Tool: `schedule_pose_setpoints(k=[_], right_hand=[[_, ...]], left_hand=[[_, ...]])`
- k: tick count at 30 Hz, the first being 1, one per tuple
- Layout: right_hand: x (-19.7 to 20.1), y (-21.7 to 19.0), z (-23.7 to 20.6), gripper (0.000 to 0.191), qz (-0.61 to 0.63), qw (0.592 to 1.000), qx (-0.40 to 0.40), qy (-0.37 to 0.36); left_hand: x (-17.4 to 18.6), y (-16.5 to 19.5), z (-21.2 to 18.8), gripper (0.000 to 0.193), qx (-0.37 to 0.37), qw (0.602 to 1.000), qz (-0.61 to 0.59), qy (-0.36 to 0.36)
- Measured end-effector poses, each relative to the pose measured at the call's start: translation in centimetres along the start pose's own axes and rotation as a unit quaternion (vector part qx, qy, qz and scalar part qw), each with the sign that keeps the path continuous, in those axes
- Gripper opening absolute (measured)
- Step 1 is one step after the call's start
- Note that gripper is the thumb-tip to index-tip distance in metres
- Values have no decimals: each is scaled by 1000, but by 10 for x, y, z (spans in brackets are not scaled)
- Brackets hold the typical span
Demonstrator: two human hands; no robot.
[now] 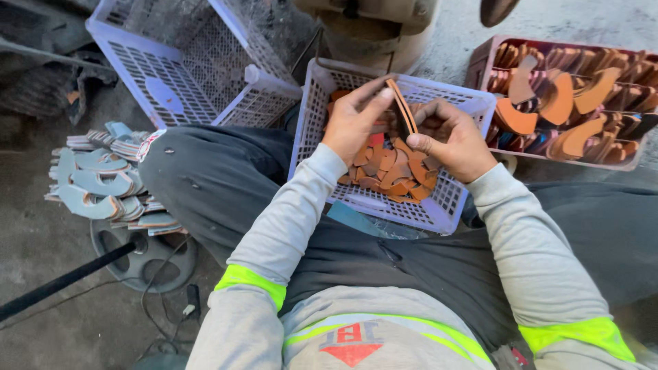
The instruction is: The person sits on the floor and sorts orange brake pads from a white basket into a red basket. They pick up individual pads, inspect them, and place them into the red basket.
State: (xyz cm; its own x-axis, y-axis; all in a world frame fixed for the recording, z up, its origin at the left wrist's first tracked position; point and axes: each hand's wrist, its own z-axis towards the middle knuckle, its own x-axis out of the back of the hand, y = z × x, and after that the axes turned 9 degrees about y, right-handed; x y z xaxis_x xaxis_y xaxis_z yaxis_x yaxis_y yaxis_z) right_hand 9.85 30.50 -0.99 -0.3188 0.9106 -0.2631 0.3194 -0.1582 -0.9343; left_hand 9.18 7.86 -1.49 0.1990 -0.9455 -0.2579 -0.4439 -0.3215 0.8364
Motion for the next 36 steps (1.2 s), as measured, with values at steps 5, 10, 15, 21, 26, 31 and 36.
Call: schedule_pose_setpoints(k=[5, 10, 15, 21, 26, 31, 36], right_hand=[[-17, 0, 7, 28, -31, 999, 13, 12], [-24, 8, 13, 26, -70, 997, -13, 15], [-23, 18, 19, 27, -111, 993, -25, 35], [-13, 19, 33, 27, -178, 979, -73, 67], [-6, 22, 39, 44, -150, 983, -82, 62], [4, 24, 41, 63, -121, 987, -61, 85], [9, 20, 43, 31, -125, 979, -137, 82]], left_hand=[[7, -8, 17, 46, -73, 996, -5, -41], [16, -20, 31, 45, -60, 997, 5, -40], [27, -33, 41, 46, -77, 992, 57, -79], [80, -69, 77, 40, -48, 945, 322, 21], [95, -110, 72, 66, -56, 646, 755, -101], [91, -135, 72, 76, -99, 500, 845, -162], [96, -149, 76, 47, -109, 473, 858, -166]])
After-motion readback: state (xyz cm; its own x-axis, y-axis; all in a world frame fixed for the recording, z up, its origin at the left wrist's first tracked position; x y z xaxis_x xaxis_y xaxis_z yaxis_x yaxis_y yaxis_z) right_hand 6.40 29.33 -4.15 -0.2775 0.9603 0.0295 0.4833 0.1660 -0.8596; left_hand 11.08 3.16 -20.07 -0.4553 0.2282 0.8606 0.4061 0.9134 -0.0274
